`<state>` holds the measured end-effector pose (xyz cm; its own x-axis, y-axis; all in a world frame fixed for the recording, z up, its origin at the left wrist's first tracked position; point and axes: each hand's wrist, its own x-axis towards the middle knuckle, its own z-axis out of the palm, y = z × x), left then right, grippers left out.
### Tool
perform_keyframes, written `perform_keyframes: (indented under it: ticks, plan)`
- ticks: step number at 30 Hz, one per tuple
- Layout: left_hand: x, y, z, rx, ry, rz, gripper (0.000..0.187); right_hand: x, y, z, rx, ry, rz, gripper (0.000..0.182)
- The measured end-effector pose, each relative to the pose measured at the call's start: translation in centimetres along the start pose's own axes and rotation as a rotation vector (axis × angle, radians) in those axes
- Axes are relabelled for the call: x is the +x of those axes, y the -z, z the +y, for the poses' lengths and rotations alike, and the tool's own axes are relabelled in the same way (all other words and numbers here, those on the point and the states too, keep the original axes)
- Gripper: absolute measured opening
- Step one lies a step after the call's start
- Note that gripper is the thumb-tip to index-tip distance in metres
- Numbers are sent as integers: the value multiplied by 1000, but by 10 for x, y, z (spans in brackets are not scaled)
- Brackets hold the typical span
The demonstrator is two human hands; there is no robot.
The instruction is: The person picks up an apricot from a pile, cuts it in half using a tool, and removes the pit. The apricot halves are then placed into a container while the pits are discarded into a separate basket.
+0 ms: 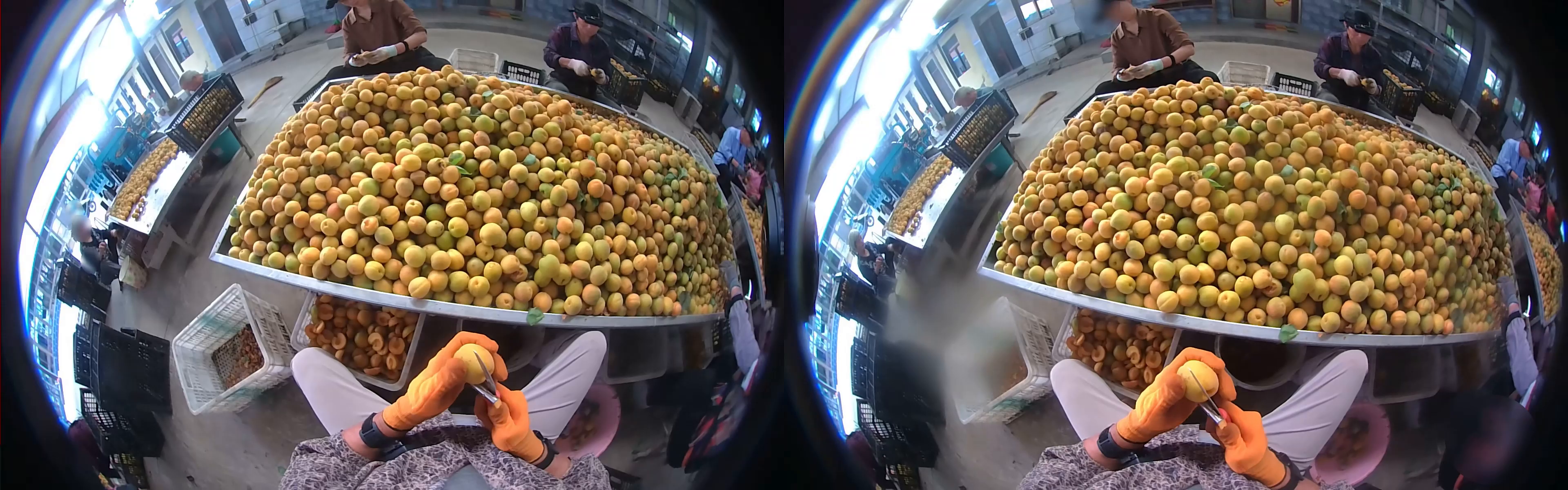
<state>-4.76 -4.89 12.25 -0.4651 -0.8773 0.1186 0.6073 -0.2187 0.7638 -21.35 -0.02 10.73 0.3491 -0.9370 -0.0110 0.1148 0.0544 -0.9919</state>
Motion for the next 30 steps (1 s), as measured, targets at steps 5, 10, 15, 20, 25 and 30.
perform_keyframes:
  ticks: [5,10,15,20,25,30]
  plan:
    - [-5,-5,7,65,25,-33,69,-8,1,14,-136,65,68,64]
    - [-7,1,16,214,66,-109,66,-6,2,6,-179,133,71,62]
    - [-2,5,31,274,75,-235,69,4,19,-2,-347,263,-91,55]
    - [18,11,54,689,-174,-388,68,5,29,1,-367,246,-161,54]
    - [34,22,76,1049,-165,-528,65,9,17,-5,-200,-8,-165,57]
    - [13,-2,37,-22,52,-379,57,22,4,-1,-66,418,-45,54]
